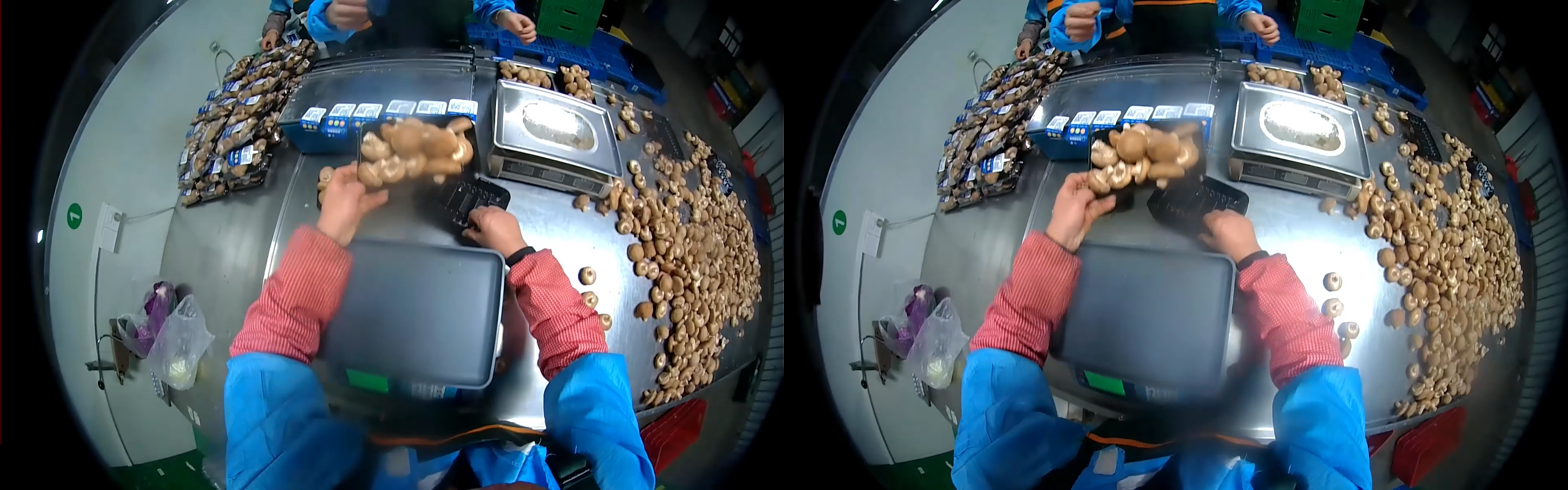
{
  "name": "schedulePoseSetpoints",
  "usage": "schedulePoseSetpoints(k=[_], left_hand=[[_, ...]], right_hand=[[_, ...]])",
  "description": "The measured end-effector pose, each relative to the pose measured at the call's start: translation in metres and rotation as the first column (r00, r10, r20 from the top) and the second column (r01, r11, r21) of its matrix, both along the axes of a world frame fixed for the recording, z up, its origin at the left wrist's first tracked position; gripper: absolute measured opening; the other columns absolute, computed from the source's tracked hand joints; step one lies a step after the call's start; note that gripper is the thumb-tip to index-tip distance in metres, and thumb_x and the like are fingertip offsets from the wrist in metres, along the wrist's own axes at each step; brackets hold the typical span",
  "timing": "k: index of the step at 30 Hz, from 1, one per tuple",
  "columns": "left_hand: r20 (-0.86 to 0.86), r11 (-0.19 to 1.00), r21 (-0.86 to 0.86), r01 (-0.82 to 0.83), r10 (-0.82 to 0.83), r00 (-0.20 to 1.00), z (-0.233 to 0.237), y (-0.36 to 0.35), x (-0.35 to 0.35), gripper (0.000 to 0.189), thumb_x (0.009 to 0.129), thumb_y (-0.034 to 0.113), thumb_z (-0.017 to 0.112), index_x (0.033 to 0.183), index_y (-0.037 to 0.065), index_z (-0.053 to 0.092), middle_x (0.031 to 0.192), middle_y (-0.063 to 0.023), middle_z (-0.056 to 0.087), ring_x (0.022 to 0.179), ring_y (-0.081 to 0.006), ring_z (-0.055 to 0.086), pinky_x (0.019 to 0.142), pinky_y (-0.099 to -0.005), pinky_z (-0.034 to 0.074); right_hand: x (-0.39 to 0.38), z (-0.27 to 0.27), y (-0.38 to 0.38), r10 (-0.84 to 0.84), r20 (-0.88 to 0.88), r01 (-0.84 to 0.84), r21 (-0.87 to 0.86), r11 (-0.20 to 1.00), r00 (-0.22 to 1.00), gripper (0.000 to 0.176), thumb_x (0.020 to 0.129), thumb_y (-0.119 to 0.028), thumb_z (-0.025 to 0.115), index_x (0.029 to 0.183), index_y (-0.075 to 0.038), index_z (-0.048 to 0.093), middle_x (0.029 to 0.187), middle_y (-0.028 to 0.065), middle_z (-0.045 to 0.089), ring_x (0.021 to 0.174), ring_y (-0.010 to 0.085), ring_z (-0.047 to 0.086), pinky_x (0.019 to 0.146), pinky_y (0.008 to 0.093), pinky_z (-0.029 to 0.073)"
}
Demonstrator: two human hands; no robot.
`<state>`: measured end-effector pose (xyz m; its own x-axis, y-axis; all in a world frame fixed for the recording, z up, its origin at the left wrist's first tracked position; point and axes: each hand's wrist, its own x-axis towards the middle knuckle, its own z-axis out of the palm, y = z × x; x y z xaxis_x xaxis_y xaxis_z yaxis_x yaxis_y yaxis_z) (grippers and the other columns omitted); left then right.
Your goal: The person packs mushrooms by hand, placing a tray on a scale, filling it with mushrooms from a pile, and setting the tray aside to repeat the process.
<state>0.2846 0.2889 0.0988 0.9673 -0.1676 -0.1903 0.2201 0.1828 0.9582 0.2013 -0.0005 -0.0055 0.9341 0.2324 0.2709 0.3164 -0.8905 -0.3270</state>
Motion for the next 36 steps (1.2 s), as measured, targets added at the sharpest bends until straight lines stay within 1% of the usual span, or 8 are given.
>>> schedulePoseSetpoints(k=[10,14,16,19,23,30,33,36], left_hand=[[-0.167,0.922,-0.213,-0.322,0.29,0.942,-0.015,-0.056,0.141,0.039,0.1,0.004,0.039,0.138,-0.003,0.031,0.131,-0.0275,0.048,0.108,-0.0361,0.064,0.088,-0.0402,0.059],[-0.107,0.956,-0.277,-0.091,0.063,0.992,-0.047,-0.043,0.144,0.05,0.101,0.024,0.048,0.142,0.0,0.03,0.146,-0.0312,0.03,0.114,-0.0393,0.06,0.092,-0.0456,0.055],[-0.23,0.928,-0.261,-0.266,0.208,0.951,-0.025,-0.064,0.098,0.046,0.1,0.02,0.054,0.137,-0.001,0.037,0.127,-0.0279,0.053,0.116,-0.0373,0.058,0.095,-0.0439,0.055],[-0.275,0.978,-0.209,0.015,-0.073,0.959,-0.026,-0.058,0.049,0.053,0.096,0.026,0.061,0.141,0.006,0.042,0.149,-0.0207,0.039,0.134,-0.0312,0.044,0.111,-0.0424,0.038],[-0.247,0.979,-0.12,0.165,-0.19,0.95,-0.027,-0.047,-0.004,0.037,0.095,0.029,0.063,0.128,0.012,0.057,0.107,-0.0065,0.063,0.099,-0.0176,0.061,0.092,-0.0344,0.052],[-0.204,0.907,-0.135,0.4,-0.42,0.884,0.036,-0.112,-0.102,0.062,0.097,0.056,0.05,0.14,0.013,0.042,0.129,-0.0148,0.057,0.117,-0.0263,0.058,0.089,-0.0443,0.054],[-0.185,0.788,-0.121,0.604,-0.616,0.766,0.023,-0.158,-0.118,0.045,0.096,0.029,0.062,0.133,0.008,0.049,0.117,-0.009,0.064,0.105,-0.0245,0.064,0.086,-0.0412,0.056],[-0.202,0.767,-0.014,0.642,-0.631,0.749,-0.007,-0.202,-0.141,0.039,0.089,0.003,0.062,0.127,0.002,0.052,0.109,-0.01,0.066,0.101,-0.0232,0.065,0.084,-0.0376,0.057]], right_hand=[[0.006,-0.019,-0.002,0.023,-0.135,0.023,0.327,0.945,0.991,0.015,0.077,-0.016,0.073,0.084,-0.004,0.068,0.083,0.0136,0.065,0.082,0.0325,0.064,0.074,0.0406,0.051],[0.01,-0.024,-0.005,0.074,-0.112,-0.027,0.371,0.928,0.991,0.016,0.077,-0.019,0.065,0.084,-0.006,0.068,0.088,0.0168,0.066,0.085,0.0376,0.063,0.076,0.047,0.05],[0.01,-0.032,0.004,-0.004,-0.109,0.036,0.292,0.956,0.994,0.015,0.078,-0.018,0.064,0.083,-0.005,0.069,0.085,0.0172,0.066,0.087,0.0376,0.065,0.078,0.0476,0.052],[0.012,-0.032,0.009,-0.021,-0.023,0.026,0.234,0.972,1.0,0.014,0.077,-0.013,0.06,0.082,-0.002,0.067,0.085,0.0193,0.065,0.083,0.038,0.065,0.076,0.048,0.053],[0.001,-0.019,0.005,-0.148,0.214,0.071,0.33,0.941,0.966,0.009,0.076,-0.01,0.061,0.08,-0.002,0.061,0.084,0.0166,0.062,0.085,0.0362,0.062,0.076,0.0454,0.05],[-0.119,0.082,-0.019,-0.35,0.525,0.157,0.376,0.913,0.776,0.011,0.077,-0.008,0.062,0.076,-0.002,0.052,0.077,0.0122,0.054,0.075,0.031,0.055,0.068,0.0405,0.048],[-0.197,0.089,-0.009,-0.278,0.442,0.184,0.245,0.952,0.853,0.012,0.076,-0.009,0.064,0.075,-0.005,0.052,0.077,0.0101,0.053,0.076,0.0261,0.056,0.066,0.0362,0.048],[-0.265,0.093,-0.026,-0.415,0.089,0.374,0.297,0.879,0.905,0.028,0.076,-0.025,0.073,0.088,-0.003,0.058,0.085,0.0118,0.057,0.084,0.0294,0.057,0.075,0.0434,0.046]])
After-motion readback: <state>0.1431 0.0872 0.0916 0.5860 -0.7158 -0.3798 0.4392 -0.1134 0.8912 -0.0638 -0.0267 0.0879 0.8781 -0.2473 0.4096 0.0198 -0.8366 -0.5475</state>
